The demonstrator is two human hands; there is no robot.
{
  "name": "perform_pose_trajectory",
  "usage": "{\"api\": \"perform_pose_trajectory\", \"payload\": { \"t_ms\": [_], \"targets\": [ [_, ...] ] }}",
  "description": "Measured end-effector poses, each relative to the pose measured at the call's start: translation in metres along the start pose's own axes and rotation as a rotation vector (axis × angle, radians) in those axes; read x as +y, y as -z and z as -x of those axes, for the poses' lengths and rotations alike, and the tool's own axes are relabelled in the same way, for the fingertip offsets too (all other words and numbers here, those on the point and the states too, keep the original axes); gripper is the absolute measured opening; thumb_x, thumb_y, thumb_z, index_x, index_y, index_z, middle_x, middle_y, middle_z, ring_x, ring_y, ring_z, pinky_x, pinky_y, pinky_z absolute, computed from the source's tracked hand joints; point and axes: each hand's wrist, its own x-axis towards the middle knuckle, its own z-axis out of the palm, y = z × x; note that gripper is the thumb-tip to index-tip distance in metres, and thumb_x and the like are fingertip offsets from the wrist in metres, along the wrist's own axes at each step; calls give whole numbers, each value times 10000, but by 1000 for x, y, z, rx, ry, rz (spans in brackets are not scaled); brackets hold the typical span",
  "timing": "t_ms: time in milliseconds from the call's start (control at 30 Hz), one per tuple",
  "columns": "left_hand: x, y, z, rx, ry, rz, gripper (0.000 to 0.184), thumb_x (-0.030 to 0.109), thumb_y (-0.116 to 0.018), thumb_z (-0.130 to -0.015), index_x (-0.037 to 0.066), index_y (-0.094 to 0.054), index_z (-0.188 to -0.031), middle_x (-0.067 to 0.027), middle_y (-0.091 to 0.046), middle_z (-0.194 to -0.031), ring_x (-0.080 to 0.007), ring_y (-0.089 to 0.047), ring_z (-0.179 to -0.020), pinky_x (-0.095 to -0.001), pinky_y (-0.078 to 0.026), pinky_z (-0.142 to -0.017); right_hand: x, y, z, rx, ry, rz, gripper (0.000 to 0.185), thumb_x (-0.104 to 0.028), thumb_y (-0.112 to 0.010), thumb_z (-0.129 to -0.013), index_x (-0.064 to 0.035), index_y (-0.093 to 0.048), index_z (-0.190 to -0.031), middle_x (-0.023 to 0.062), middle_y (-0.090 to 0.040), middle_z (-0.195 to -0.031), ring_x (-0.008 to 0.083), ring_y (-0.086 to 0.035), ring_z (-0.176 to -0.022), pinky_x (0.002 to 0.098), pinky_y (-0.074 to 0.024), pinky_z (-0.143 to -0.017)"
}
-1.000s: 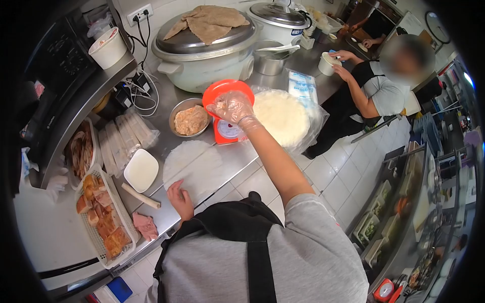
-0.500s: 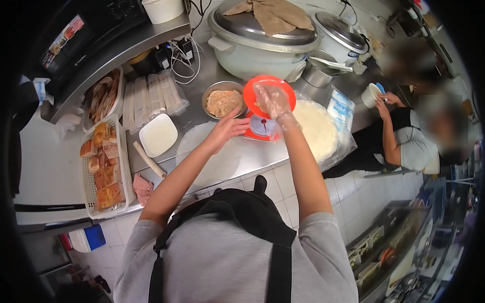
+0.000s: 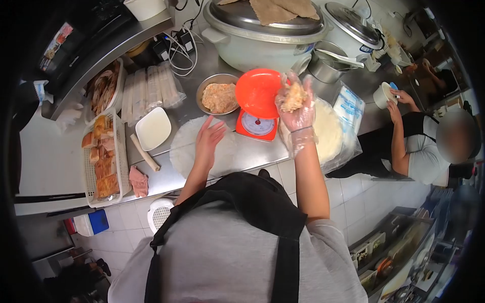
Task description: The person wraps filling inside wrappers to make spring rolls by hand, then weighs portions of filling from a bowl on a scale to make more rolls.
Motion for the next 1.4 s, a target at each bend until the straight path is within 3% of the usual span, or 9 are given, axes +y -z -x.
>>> {"api": "perform_pose_trajectory", "payload": {
  "t_ms": [133,267,400,533,667,800,900,1100,1400],
  "targets": [
    [-29,56,18,180,-224,-270,411,138,-451,-1003,57,-493,-1404,-108,-649,-1150,-169,-603,-1034,-302,-457,-935,-3,-17,18,0,3,-1,586,-451,-610,-955,-34,-525,-1358,183,-538,-1387,213,-588,-816,329,-533,-781],
    [-33,72,35,291,-319,-509,378,22,-498,-954,69,-582,-1320,-71,-650,-1080,-132,-593,-971,-289,-470,-891,6,-26,-4,288,252,528,557,-368,-644,-957,-46,-497,-1387,155,-531,-1394,216,-578,-1155,350,-535,-820],
    [-27,87,44,285,-362,-485,353,-5,-494,-937,68,-624,-1256,-82,-651,-1075,-151,-608,-972,-313,-492,-867,17,-17,-21,24,-184,590,517,-234,-627,-982,-13,-445,-1413,114,-535,-1398,220,-490,-1317,367,-533,-921],
    [-16,108,52,331,-462,-546,365,-27,-509,-889,58,-644,-1217,-114,-635,-1064,-208,-620,-999,-331,-505,-857,75,-37,-12,-4,-368,-103,578,-236,-610,-988,-7,-367,-1460,231,-481,-1411,256,-569,-1217,403,-542,-951],
    [-13,136,55,212,-437,-693,415,-49,-521,-837,57,-641,-1220,-144,-611,-1072,-260,-622,-1018,-335,-512,-851,145,-3,-1,118,-614,392,522,-197,-646,-956,-15,-454,-1406,228,-511,-1363,270,-615,-1090,395,-551,-886],
    [-10,160,61,91,-356,-820,440,-62,-508,-851,39,-605,-1269,-133,-612,-1084,-218,-610,-1011,-306,-518,-849,213,21,4,-56,-435,1639,623,-289,-833,-764,-41,-595,-1284,115,-632,-1227,284,-617,-1095,394,-511,-946],
    [-14,172,57,51,-392,-717,445,-52,-528,-871,59,-591,-1298,-131,-608,-1103,-213,-617,-977,-301,-520,-845,255,58,3,-456,-86,1894,735,-351,-891,-672,-58,-609,-1285,98,-633,-1263,300,-585,-1167,401,-468,-1011],
    [17,168,51,-37,-254,-648,441,6,-654,-866,139,-649,-1287,-139,-574,-1240,-233,-600,-1027,-339,-513,-884,273,75,18,-321,148,1815,728,-381,-902,-630,-89,-646,-1246,110,-631,-1241,329,-536,-1208,433,-422,-1056],
    [17,164,12,-93,-638,-1010,391,184,-827,-739,284,-770,-1112,-80,-552,-1370,-301,-509,-1169,-395,-445,-983,282,117,-7,-679,236,2113,564,-333,-850,-617,-119,-703,-1118,111,-636,-1072,334,-576,-1043,468,-465,-928]
  ]
}}
